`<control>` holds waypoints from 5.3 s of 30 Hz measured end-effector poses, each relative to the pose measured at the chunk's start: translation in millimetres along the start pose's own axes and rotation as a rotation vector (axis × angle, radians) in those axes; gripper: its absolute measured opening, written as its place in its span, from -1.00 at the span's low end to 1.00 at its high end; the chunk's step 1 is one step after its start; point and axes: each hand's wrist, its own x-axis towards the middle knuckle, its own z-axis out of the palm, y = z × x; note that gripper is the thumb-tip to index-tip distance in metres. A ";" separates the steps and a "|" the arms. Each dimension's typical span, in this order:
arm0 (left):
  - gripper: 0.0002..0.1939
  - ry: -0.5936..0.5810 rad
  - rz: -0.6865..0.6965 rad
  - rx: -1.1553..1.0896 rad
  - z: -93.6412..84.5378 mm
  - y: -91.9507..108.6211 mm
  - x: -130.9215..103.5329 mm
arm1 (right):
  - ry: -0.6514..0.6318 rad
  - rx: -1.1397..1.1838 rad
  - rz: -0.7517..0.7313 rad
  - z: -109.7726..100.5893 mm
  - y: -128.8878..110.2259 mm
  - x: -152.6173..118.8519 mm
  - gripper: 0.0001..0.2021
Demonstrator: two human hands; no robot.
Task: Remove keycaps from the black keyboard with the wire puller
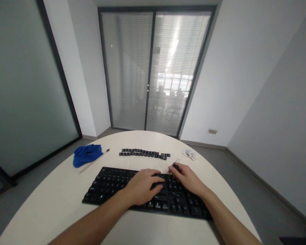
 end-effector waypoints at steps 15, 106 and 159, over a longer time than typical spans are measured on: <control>-0.71 0.113 -0.137 -0.244 1.2 -1.5 1.3 | -0.034 0.359 0.048 15.3 -25.0 -6.5 -0.63; -0.87 0.049 -0.042 -0.141 -4.2 0.7 -3.3 | 0.046 -0.868 0.252 -4.8 15.6 67.7 -0.76; -0.83 0.033 -0.058 -0.011 -3.9 7.3 -2.2 | -0.076 -0.025 -0.047 -16.8 -16.3 -4.9 -0.70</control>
